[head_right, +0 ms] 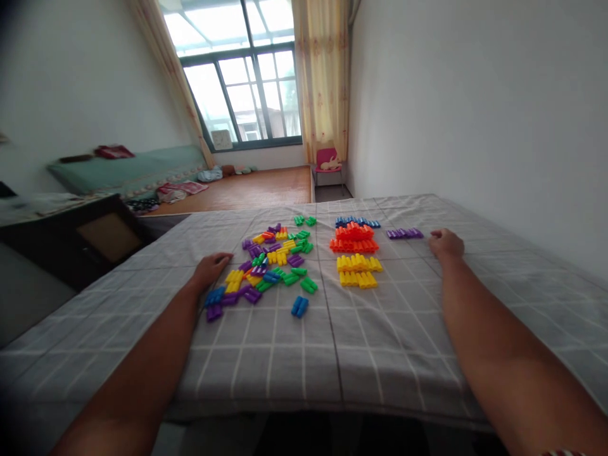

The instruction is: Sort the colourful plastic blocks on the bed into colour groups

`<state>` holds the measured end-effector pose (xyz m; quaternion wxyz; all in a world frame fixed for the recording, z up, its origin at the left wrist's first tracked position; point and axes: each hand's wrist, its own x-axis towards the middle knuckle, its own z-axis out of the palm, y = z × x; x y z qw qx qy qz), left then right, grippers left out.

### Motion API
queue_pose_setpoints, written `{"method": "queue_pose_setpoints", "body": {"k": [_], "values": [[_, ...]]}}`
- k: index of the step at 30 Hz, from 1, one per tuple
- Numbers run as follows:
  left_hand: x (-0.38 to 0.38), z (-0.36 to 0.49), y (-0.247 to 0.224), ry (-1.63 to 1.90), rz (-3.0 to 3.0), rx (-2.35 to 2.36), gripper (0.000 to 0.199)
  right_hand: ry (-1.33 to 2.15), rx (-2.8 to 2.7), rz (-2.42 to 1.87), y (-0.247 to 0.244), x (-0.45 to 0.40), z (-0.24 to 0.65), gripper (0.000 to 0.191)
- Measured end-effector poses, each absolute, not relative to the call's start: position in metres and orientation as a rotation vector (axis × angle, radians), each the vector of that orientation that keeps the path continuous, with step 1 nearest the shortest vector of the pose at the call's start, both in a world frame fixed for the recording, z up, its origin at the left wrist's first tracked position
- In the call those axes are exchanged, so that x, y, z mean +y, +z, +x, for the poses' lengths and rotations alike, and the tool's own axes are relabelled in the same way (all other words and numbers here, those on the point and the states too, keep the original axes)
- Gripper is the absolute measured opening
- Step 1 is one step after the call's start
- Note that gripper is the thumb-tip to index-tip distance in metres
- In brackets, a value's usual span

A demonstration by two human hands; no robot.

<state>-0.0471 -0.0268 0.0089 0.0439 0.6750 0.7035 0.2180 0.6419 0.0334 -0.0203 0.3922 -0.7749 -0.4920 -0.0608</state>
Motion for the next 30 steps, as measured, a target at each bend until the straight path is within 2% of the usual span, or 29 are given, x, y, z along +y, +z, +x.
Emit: {"method": "queue_pose_setpoints", "body": {"k": [6,10,12,15,18,21,25,30], "values": [[-0.027,-0.043,0.005,0.688,2.073,2.149,0.036,-0.045,-1.311,-2.04,0.002,0.027,0.633,0.004],[-0.026,-0.04,0.006,0.683,2.101,2.134,0.035,-0.139,-1.36,-2.014,0.038,0.043,0.579,0.025],[-0.026,-0.039,0.007,0.69,2.107,2.125,0.034,-0.135,-1.532,-1.799,0.054,0.045,0.521,0.031],[-0.027,-0.039,0.005,0.71,2.106,2.108,0.034,0.121,-1.888,-1.376,0.065,0.032,0.414,0.028],[-0.027,-0.04,0.003,0.737,2.103,2.083,0.033,0.32,-2.253,-0.983,0.063,0.004,0.315,0.022],[-0.028,-0.04,0.002,0.758,2.074,2.069,0.033,0.324,-2.55,-0.747,0.057,-0.022,0.252,0.021],[-0.029,-0.039,0.002,0.748,2.083,2.062,0.034,0.337,-2.754,-0.641,0.05,-0.027,0.22,0.03],[-0.028,-0.039,0.002,0.76,2.124,2.048,0.034,0.574,-2.509,-0.885,0.049,0.004,0.225,0.017]]}}
